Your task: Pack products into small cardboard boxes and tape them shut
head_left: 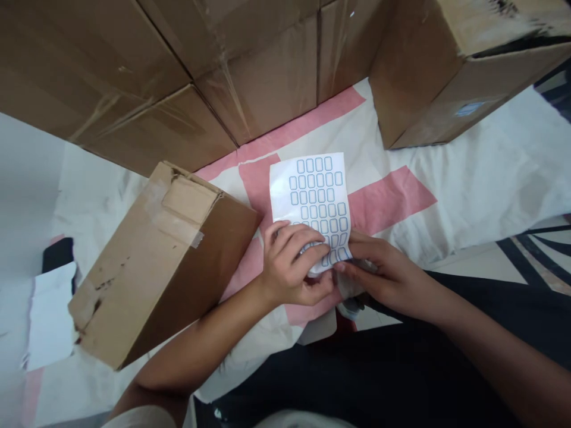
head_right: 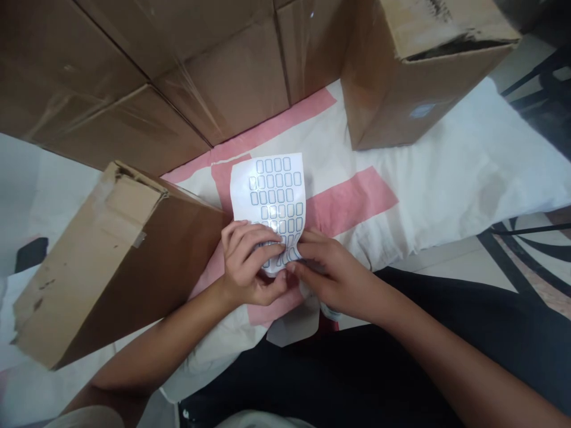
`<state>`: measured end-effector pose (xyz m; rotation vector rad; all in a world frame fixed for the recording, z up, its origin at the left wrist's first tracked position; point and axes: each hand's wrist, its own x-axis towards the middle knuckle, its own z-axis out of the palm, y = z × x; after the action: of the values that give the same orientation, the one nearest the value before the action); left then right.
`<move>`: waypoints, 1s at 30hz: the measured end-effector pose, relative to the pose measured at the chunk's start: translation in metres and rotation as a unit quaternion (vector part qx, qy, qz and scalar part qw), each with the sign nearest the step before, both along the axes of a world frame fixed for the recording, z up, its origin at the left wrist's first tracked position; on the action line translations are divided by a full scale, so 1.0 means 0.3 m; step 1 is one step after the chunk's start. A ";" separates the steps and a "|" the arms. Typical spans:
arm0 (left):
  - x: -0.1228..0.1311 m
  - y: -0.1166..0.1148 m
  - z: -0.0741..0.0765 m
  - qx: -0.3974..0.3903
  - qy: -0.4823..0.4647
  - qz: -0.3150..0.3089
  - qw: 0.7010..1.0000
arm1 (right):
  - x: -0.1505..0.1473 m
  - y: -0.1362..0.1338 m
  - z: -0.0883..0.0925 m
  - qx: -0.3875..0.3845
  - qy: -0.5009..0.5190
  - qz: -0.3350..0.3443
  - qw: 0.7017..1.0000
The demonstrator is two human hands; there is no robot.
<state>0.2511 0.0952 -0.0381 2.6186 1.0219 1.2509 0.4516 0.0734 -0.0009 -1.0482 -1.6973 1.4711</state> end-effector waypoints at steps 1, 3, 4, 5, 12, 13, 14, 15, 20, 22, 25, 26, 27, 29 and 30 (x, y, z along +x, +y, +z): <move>0.001 -0.002 0.000 0.008 0.000 -0.001 1.000 | 0.002 -0.001 0.000 0.006 -0.006 -0.002 1.000; 0.002 -0.005 0.001 0.028 0.002 -0.005 1.000 | 0.005 -0.003 -0.004 0.021 -0.029 -0.005 0.999; 0.002 -0.006 0.003 0.037 0.008 -0.005 0.999 | 0.006 -0.004 -0.008 0.034 -0.039 -0.005 0.999; 0.002 -0.007 0.004 0.044 0.013 -0.004 0.999 | 0.006 -0.006 -0.011 0.049 -0.049 -0.003 0.998; -0.008 0.004 0.008 0.025 -0.013 -0.025 0.999 | 0.001 -0.008 -0.020 0.135 -0.072 0.021 0.988; -0.009 0.006 0.006 0.023 -0.020 -0.027 0.999 | 0.000 -0.009 -0.018 0.141 -0.073 0.020 0.987; -0.010 0.008 0.004 0.020 -0.024 -0.028 0.999 | 0.001 -0.009 -0.016 0.146 -0.075 0.017 0.986; -0.010 0.010 0.002 0.018 -0.026 -0.028 0.999 | 0.001 -0.009 -0.015 0.148 -0.078 0.014 0.986; -0.007 0.012 -0.007 0.016 -0.035 -0.040 0.998 | 0.012 -0.009 -0.020 0.145 -0.088 0.001 0.985; -0.003 0.012 -0.008 0.019 -0.034 -0.036 0.999 | 0.016 -0.007 -0.023 0.145 -0.093 0.000 0.985; -0.002 0.013 -0.007 0.007 -0.043 -0.013 0.999 | 0.027 -0.002 -0.017 0.165 -0.113 -0.008 0.980; -0.003 0.013 -0.006 -0.001 -0.053 -0.003 0.999 | 0.034 0.001 -0.012 0.171 -0.120 -0.010 0.978; -0.004 0.014 -0.006 -0.009 -0.066 0.007 0.998 | 0.045 0.006 -0.007 0.172 -0.126 -0.013 0.977; -0.008 0.016 -0.008 -0.021 -0.088 0.024 0.996 | 0.080 0.021 0.003 0.158 -0.142 -0.029 0.977; -0.009 0.017 -0.010 -0.026 -0.097 0.029 0.995 | 0.103 0.031 0.005 0.144 -0.153 -0.050 0.976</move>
<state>0.2484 0.1002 -0.0410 2.3883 1.0877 1.4366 0.4825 0.0826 0.0006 -1.2240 -1.9682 0.9992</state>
